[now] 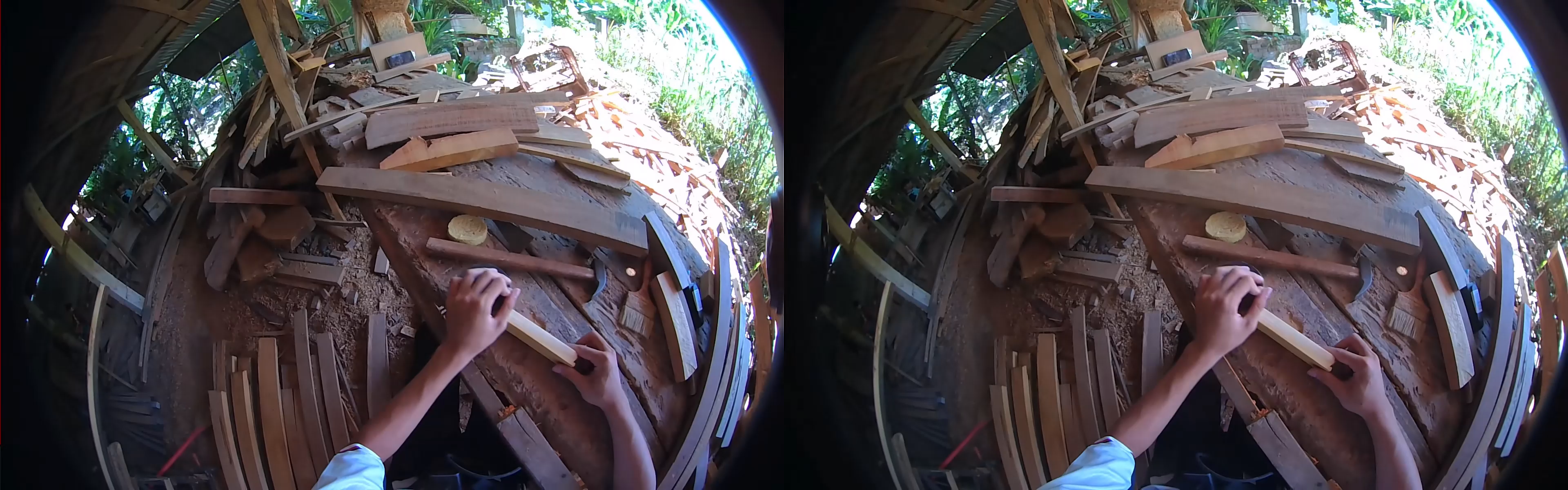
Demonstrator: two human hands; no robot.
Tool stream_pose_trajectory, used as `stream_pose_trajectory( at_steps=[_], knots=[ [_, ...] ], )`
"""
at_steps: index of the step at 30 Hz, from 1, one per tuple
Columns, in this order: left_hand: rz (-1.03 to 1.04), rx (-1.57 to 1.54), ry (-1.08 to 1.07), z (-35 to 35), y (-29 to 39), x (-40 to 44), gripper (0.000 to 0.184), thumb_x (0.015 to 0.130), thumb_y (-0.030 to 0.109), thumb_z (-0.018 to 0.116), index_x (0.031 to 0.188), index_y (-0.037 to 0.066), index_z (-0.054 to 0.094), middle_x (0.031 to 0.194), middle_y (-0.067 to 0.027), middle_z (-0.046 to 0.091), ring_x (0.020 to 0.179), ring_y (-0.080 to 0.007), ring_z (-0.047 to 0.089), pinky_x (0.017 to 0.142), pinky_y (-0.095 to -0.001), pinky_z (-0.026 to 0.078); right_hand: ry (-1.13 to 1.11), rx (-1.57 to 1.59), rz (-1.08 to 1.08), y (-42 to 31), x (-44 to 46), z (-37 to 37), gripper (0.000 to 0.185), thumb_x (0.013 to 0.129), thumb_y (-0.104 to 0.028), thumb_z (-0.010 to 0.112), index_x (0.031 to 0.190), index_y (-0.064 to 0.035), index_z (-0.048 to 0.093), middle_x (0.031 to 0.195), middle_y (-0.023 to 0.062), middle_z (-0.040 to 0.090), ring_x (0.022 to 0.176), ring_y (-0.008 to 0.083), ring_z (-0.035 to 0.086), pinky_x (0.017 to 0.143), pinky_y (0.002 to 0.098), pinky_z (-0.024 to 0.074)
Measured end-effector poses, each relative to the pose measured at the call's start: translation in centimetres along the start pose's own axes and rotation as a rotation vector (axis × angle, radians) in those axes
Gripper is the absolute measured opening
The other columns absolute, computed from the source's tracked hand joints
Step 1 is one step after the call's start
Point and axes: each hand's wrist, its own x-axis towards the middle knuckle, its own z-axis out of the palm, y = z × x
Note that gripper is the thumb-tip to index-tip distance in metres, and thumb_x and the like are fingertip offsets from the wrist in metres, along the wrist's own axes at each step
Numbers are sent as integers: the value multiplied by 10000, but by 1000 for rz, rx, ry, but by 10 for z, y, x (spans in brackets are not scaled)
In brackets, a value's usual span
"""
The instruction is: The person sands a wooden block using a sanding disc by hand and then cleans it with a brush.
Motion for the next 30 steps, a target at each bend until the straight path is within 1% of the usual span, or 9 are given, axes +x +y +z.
stream_pose_trajectory(
  at_steps=[3, 5, 9, 11, 15, 18, 21, 24, 30],
  knots=[
    [68, -111, -95, 12, 51, -9, 217, 959, 325, 751, 861, 158, 653, 1006, 6, 702, 1019, -200, 641, 849, -397, 451, 36, -14, 26, 4, -1, 1, 370, 765, -209, 919, 1091, -69, 814, 913, 93, 638, 797, 245, 643, 717, 362, 536],
    [178, -184, -190, 23, 83, -24, 218, 959, 349, 752, 898, 158, 665, 1029, 1, 699, 1027, -210, 636, 854, -405, 455, 38, -5, -98, 21, -3, 3, 335, 768, -214, 913, 1044, -58, 803, 913, 112, 629, 809, 258, 642, 718, 371, 530],
    [230, -238, -192, 26, 79, -25, 235, 959, 357, 753, 889, 149, 668, 1042, -1, 711, 1037, -210, 648, 858, -412, 464, 20, -27, -124, 20, -4, -3, 305, 775, -207, 907, 1005, -45, 790, 884, 106, 618, 769, 254, 632, 687, 374, 517],
    [189, -214, -172, 17, 47, -12, 239, 957, 346, 756, 857, 145, 676, 1076, -2, 727, 1069, -201, 662, 866, -407, 465, -47, -34, 42, 2, -1, -7, 308, 775, -205, 908, 1007, -36, 795, 830, 97, 603, 725, 247, 619, 659, 372, 505],
    [30, -8, 55, 1, 7, 8, 239, 956, 273, 749, 791, 121, 667, 884, -2, 732, 877, -198, 694, 796, -382, 456, 19, 24, 67, -2, 3, 4, 324, 769, -206, 917, 1016, -27, 804, 772, 78, 589, 657, 207, 592, 602, 339, 478],
    [9, -103, 26, 16, 45, -5, 239, 964, 266, 742, 794, 119, 661, 879, -23, 712, 891, -198, 677, 788, -384, 460, 17, 0, 29, -1, 2, -1, 300, 778, -193, 909, 1015, -39, 807, 760, 65, 581, 641, 193, 583, 592, 335, 472],
    [201, -191, -66, 21, 86, -22, 233, 953, 263, 766, 794, 128, 662, 934, 8, 724, 949, -201, 689, 835, -383, 485, 4, -51, -52, 12, 0, -1, 281, 791, -202, 906, 1010, -55, 811, 748, 58, 572, 637, 192, 580, 592, 340, 471],
    [229, -335, -111, 12, 67, -11, 269, 921, 240, 805, 737, 131, 642, 953, 22, 751, 965, -202, 701, 844, -382, 486, -10, -79, -85, 11, -3, -4, 291, 802, -211, 903, 1041, -71, 817, 757, 57, 581, 639, 199, 584, 600, 342, 482],
    [-39, -44, 69, 5, -11, 14, 337, 917, 242, 810, 658, 142, 619, 841, 1, 763, 859, -190, 712, 774, -384, 487, 13, -16, -12, -2, 2, 2, 333, 813, -213, 895, 1113, -91, 819, 786, 60, 614, 658, 209, 612, 620, 345, 513]
  ],
)
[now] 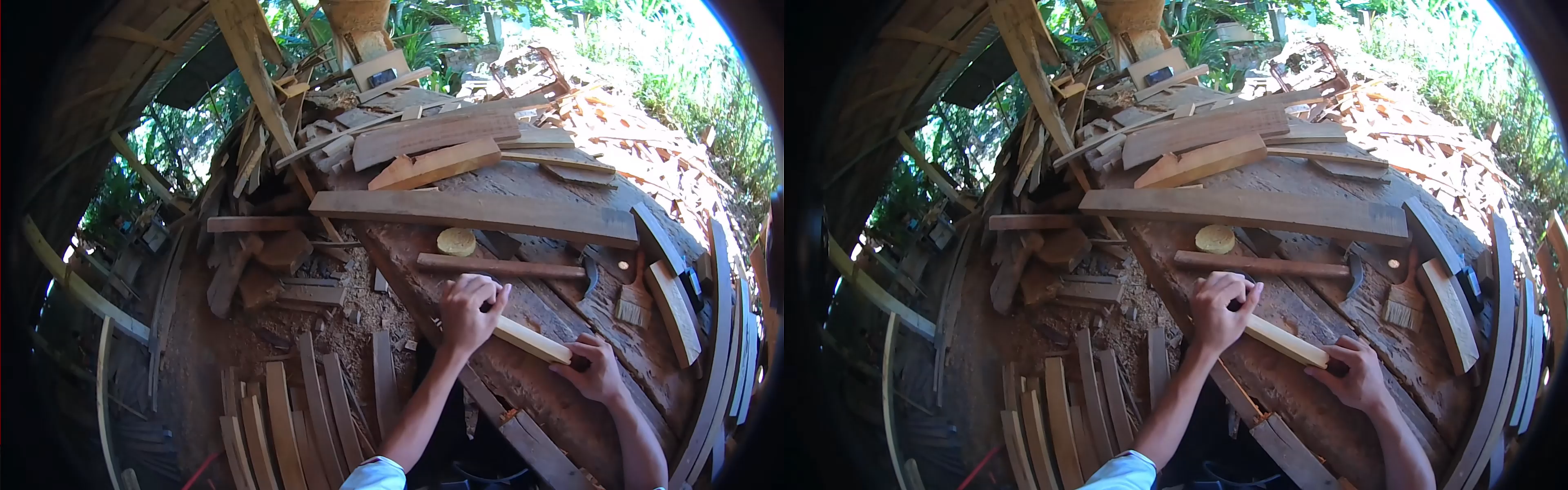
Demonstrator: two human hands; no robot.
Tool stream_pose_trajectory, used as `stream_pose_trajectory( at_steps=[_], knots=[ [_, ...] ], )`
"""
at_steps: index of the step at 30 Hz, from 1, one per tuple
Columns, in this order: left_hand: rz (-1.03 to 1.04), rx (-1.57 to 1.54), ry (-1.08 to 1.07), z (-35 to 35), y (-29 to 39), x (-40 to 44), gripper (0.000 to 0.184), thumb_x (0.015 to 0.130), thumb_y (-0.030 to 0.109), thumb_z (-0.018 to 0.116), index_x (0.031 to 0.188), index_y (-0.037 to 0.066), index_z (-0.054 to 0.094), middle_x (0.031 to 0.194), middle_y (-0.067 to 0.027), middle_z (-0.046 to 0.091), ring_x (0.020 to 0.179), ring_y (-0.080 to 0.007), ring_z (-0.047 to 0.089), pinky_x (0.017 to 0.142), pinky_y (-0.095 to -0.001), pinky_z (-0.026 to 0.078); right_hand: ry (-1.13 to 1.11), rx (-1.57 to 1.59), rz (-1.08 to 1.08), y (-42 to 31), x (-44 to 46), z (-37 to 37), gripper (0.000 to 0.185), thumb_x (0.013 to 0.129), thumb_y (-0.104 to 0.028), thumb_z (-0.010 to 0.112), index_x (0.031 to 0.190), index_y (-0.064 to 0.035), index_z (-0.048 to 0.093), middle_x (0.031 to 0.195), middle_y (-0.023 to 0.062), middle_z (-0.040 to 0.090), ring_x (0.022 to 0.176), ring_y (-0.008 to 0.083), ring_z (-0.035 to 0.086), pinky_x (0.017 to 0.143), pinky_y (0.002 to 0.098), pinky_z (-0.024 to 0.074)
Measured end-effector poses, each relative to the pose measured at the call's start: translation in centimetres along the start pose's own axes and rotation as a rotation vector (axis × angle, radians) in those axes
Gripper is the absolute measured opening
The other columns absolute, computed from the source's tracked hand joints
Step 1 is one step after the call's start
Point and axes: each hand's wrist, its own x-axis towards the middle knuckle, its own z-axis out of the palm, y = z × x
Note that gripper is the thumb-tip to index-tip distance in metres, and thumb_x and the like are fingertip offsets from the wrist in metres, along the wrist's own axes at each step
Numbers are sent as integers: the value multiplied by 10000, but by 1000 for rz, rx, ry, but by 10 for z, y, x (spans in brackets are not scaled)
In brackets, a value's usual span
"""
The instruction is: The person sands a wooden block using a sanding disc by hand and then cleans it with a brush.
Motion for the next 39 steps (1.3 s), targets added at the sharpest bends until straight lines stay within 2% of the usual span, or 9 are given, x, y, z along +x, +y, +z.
stream_pose_trajectory(
  at_steps=[7, 9, 11, 15, 17, 23, 28, 35, 39],
  knots=[
    [244, -228, -198, 19, 103, -36, 292, 897, 257, 830, 708, 138, 642, 838, 19, 733, 908, -176, 702, 780, -375, 478, 5, -66, -177, 28, 1, 1, 315, 820, -235, 895, 1080, -75, 816, 785, 67, 605, 650, 208, 606, 599, 365, 496],
    [206, -321, -240, 16, 85, -26, 283, 880, 239, 844, 709, 134, 644, 840, 19, 738, 912, -185, 710, 779, -377, 480, 29, -72, -256, 26, -2, -3, 313, 823, -240, 894, 1076, -73, 814, 784, 70, 601, 646, 209, 601, 595, 366, 491],
    [105, -240, -113, 16, 56, -16, 291, 918, 247, 801, 708, 127, 638, 793, 12, 686, 845, -213, 662, 774, -392, 470, -8, -16, -44, 7, -3, -4, 319, 830, -249, 892, 1086, -75, 814, 787, 70, 599, 646, 211, 598, 598, 358, 494],
    [52, -71, 0, 5, 26, -8, 346, 927, 261, 797, 666, 147, 600, 789, 13, 687, 847, -194, 662, 754, -381, 459, 4, -10, -18, 1, 0, -1, 325, 833, -261, 892, 1093, -80, 816, 784, 58, 605, 653, 211, 606, 608, 353, 503],
    [8, -29, -51, 8, 45, -16, 339, 846, 177, 863, 645, 145, 591, 838, 21, 736, 918, -185, 708, 781, -368, 470, 5, -38, -40, 0, 0, -2, 324, 832, -262, 892, 1095, -87, 818, 784, 56, 608, 658, 212, 605, 613, 356, 504],
    [250, -292, -170, -2, 62, -22, 252, 918, 243, 804, 729, 154, 663, 852, 18, 717, 926, -177, 693, 768, -369, 460, -12, -70, -90, 6, -1, -6, 323, 831, -263, 891, 1106, -109, 822, 793, 51, 615, 687, 213, 603, 633, 360, 503],
    [54, 14, 96, -12, -1, -6, 338, 894, 216, 824, 651, 144, 601, 805, 25, 724, 822, -151, 676, 737, -368, 461, -3, -46, -52, -2, 0, -5, 326, 834, -266, 887, 1117, -117, 821, 799, 51, 614, 699, 225, 597, 655, 376, 499],
    [224, -250, -190, 20, 106, -41, 219, 889, 213, 827, 748, 161, 668, 865, 28, 709, 970, -166, 690, 786, -357, 454, -33, -137, -156, 31, -6, -2, 330, 833, -262, 884, 1121, -113, 819, 801, 60, 610, 685, 235, 598, 650, 383, 499],
    [266, -314, -182, 14, 88, -31, 234, 886, 199, 829, 719, 161, 670, 882, 32, 730, 959, -166, 693, 779, -359, 456, -12, -41, -89, 12, -5, -6, 319, 836, -252, 882, 1115, -111, 822, 801, 60, 612, 689, 234, 603, 643, 384, 503]
  ],
)
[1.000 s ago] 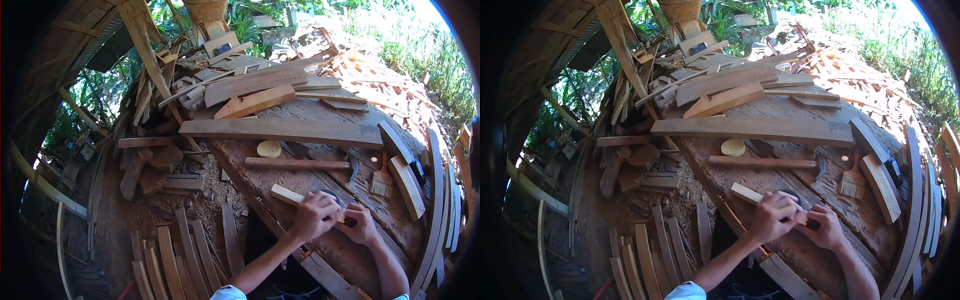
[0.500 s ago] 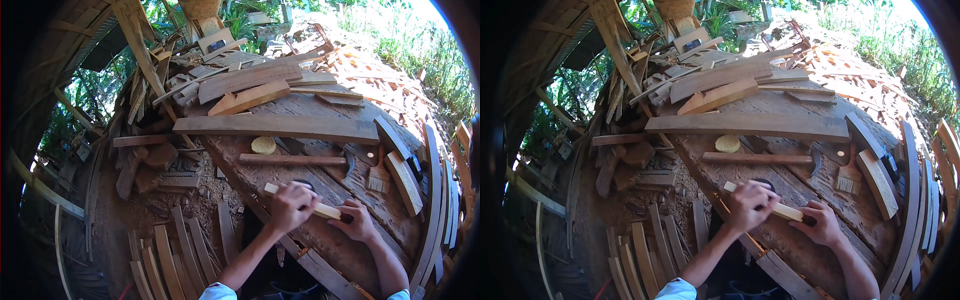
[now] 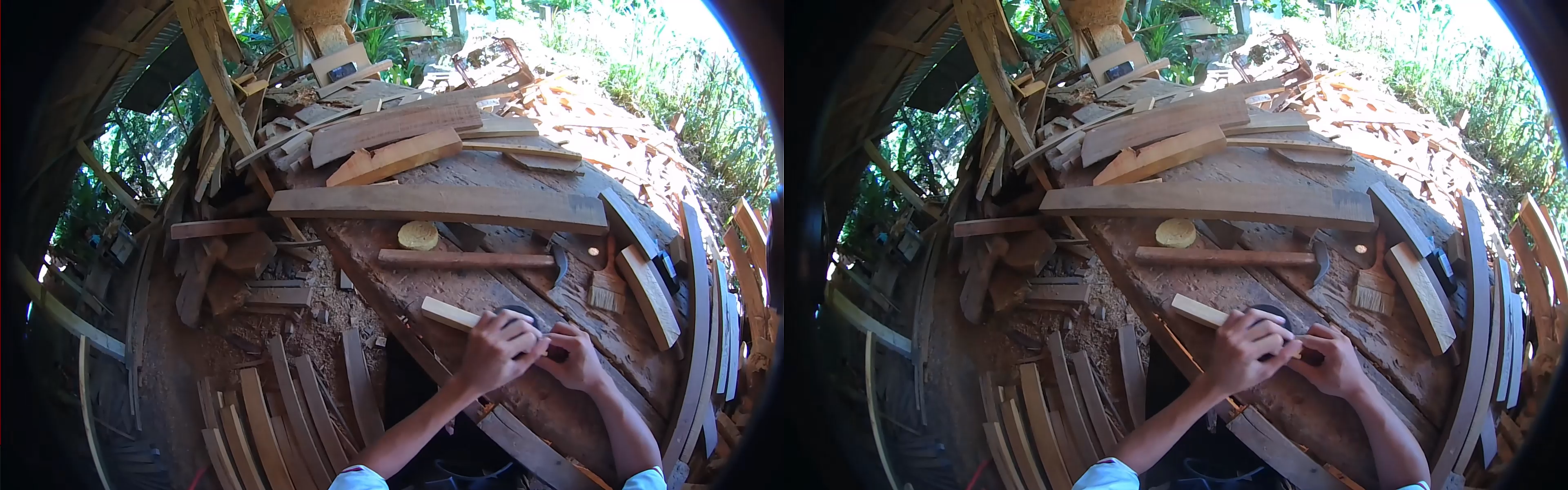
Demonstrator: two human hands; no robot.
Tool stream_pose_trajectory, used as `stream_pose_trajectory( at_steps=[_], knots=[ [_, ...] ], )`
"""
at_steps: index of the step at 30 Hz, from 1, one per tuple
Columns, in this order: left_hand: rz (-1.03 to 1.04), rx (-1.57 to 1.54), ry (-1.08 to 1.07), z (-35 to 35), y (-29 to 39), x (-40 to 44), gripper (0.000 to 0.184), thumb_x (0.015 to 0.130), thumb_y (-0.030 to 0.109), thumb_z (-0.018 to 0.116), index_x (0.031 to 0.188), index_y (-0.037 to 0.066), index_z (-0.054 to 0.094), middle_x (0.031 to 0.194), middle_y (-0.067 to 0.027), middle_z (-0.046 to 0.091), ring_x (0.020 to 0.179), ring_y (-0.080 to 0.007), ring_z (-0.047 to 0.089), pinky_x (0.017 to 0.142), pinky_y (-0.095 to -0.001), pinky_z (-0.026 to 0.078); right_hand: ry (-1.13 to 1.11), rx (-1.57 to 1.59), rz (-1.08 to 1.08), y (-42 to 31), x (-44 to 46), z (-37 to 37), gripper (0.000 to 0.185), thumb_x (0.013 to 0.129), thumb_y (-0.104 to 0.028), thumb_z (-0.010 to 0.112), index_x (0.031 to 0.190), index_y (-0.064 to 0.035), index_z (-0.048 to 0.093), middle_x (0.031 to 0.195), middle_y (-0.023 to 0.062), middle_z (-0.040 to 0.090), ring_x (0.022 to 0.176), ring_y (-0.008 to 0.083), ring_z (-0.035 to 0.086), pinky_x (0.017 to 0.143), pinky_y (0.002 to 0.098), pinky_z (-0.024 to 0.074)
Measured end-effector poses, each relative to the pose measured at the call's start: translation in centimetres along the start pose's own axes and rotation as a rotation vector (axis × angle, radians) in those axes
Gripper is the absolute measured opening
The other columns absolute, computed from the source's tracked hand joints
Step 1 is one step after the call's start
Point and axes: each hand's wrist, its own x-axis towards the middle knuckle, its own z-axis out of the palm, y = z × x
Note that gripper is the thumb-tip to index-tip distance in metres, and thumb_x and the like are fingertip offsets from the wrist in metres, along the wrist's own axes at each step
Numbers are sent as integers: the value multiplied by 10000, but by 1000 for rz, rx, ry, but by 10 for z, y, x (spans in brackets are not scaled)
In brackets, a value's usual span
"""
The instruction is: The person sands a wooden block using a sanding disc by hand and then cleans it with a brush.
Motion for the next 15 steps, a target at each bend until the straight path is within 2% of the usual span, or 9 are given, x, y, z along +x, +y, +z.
stream_pose_trajectory(
  at_steps=[2, 4, 7, 9, 11, 15],
  knots=[
    [-96, 120, 81, -23, -34, -5, 273, 924, 237, 799, 710, 140, 660, 845, 20, 700, 869, -189, 662, 779, -365, 464, -2, -1, 41, -8, 5, -2, 313, 837, -251, 882, 1111, -110, 823, 800, 58, 613, 691, 231, 605, 638, 379, 506],
    [-163, 333, 179, -50, -65, -5, 304, 886, 159, 824, 662, 135, 621, 817, 19, 740, 859, -184, 703, 743, -377, 461, -4, 48, 52, -8, 4, 1, 354, 824, -220, 900, 1142, -90, 816, 791, 60, 582, 694, 217, 570, 643, 357, 477],
    [-220, 443, 229, -54, -68, 2, 313, 890, 162, 819, 655, 138, 613, 795, 16, 731, 827, -189, 701, 730, -384, 459, 16, 13, 34, -8, 4, 5, 334, 827, -256, 899, 1112, -100, 822, 782, 47, 596, 687, 220, 588, 639, 355, 495],
    [-174, 316, 146, -27, -40, 4, 294, 894, 188, 815, 666, 161, 631, 794, 13, 715, 836, -183, 694, 724, -381, 456, 7, -6, 40, -8, 6, 1, 320, 833, -285, 894, 1090, -107, 826, 787, 43, 615, 692, 222, 611, 634, 360, 511],
    [-91, 190, -23, -2, -7, 0, 245, 899, 217, 817, 719, 161, 659, 892, 31, 727, 922, -166, 695, 758, -359, 457, 7, -54, -17, -3, 3, 1, 319, 830, -291, 894, 1078, -103, 823, 780, 41, 618, 689, 231, 607, 649, 377, 499],
    [-38, -5, -39, 6, 7, 0, 290, 909, 210, 809, 699, 141, 621, 946, 35, 758, 960, -165, 708, 760, -355, 459, 29, -13, -105, 17, -2, 5, 320, 829, -298, 893, 1072, -103, 821, 773, 39, 619, 688, 238, 602, 666, 388, 488]
  ],
)
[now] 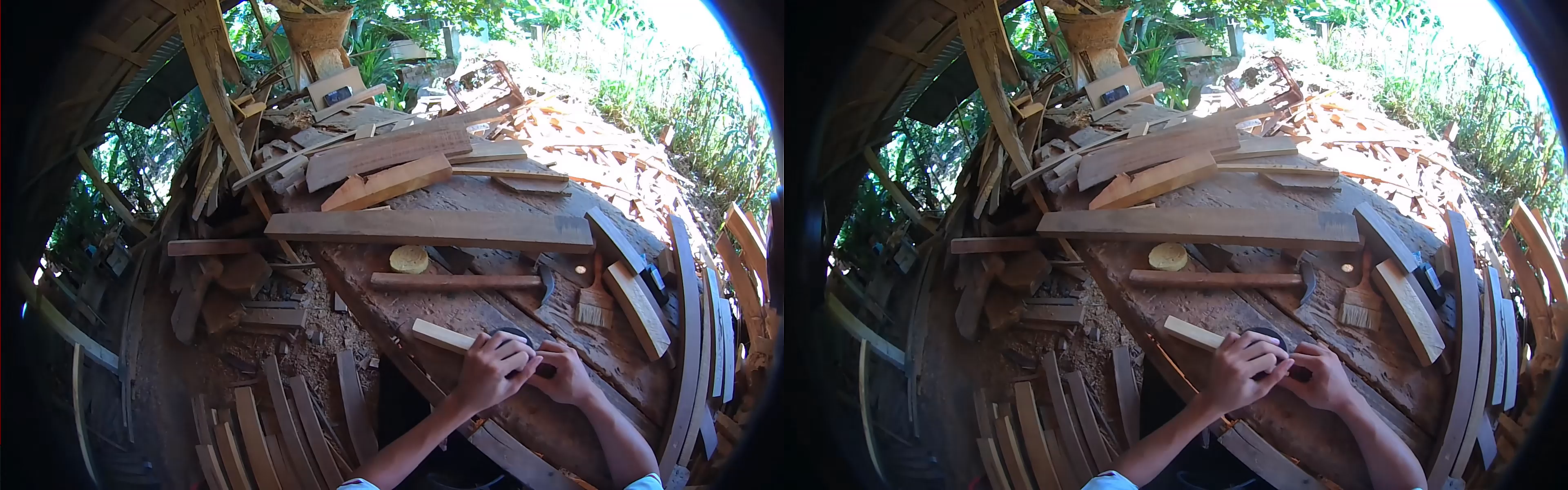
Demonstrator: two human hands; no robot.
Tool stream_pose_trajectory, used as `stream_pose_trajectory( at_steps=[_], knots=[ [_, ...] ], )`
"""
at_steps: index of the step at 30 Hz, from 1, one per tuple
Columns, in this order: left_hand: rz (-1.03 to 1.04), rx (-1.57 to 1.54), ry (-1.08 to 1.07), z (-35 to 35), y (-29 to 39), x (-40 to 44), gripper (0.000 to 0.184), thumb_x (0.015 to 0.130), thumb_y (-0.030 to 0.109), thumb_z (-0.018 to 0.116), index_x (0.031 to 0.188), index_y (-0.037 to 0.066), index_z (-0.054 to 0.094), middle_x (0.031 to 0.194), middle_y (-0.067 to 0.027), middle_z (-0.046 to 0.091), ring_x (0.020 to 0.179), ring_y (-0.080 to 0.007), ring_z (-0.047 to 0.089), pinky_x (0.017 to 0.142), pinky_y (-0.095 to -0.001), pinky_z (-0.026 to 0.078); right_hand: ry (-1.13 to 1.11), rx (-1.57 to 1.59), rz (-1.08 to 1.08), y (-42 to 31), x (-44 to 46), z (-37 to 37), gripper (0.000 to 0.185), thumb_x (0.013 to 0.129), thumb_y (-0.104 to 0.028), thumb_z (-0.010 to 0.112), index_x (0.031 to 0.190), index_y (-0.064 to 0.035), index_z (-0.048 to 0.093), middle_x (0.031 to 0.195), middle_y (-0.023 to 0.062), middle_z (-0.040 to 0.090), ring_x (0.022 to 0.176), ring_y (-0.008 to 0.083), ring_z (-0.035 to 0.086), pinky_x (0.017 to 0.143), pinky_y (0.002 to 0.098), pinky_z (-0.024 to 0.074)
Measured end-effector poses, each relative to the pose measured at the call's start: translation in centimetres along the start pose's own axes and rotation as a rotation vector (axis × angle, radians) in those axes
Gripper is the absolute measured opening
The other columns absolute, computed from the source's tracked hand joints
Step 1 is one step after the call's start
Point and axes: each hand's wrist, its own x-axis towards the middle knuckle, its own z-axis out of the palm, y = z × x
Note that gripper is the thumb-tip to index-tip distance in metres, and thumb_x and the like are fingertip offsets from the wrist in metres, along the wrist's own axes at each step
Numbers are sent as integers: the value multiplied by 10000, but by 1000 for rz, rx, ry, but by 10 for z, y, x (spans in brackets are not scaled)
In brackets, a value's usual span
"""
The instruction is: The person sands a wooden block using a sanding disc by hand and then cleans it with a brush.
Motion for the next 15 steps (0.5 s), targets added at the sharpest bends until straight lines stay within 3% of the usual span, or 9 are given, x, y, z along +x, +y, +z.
stream_pose_trajectory(
  at_steps=[3, 6, 8, 12, 15],
  knots=[
    [-80, 92, 121, -23, -37, -1, 251, 940, 236, 784, 741, 140, 664, 880, 25, 723, 886, -181, 668, 762, -365, 456, -20, 8, 96, -17, 6, -4, 315, 829, -302, 894, 1062, -103, 820, 770, 38, 620, 691, 237, 602, 671, 383, 489],
    [-90, 219, 239, -42, -64, 1, 296, 935, 223, 789, 703, 144, 623, 848, 21, 712, 852, -188, 668, 754, -368, 448, -9, 20, 85, -19, 8, -1, 309, 827, -304, 896, 1048, -103, 818, 765, 34, 616, 692, 236, 601, 674, 383, 487],
    [-217, 363, 301, -39, -61, 3, 342, 898, 153, 816, 661, 134, 570, 847, 12, 743, 863, -195, 705, 743, -380, 465, -7, -32, 85, -20, 9, 0, 313, 825, -313, 899, 1041, -102, 818, 761, 31, 613, 690, 231, 600, 671, 383, 484],
    [-181, 190, 130, -5, -7, 0, 335, 906, 198, 813, 667, 143, 585, 873, 18, 738, 886, -189, 698, 762, -376, 455, -25, 5, 110, -9, 4, 4, 320, 822, -311, 896, 1043, -94, 813, 770, 45, 611, 701, 244, 601, 675, 390, 483],
    [-7, 81, 21, 2, 4, -1, 329, 907, 217, 814, 672, 146, 595, 912, 31, 752, 920, -179, 704, 768, -368, 454, -4, 7, -8, 3, 0, 3, 324, 814, -297, 893, 1044, -85, 806, 784, 63, 609, 720, 263, 607, 684, 401, 485]
  ],
)
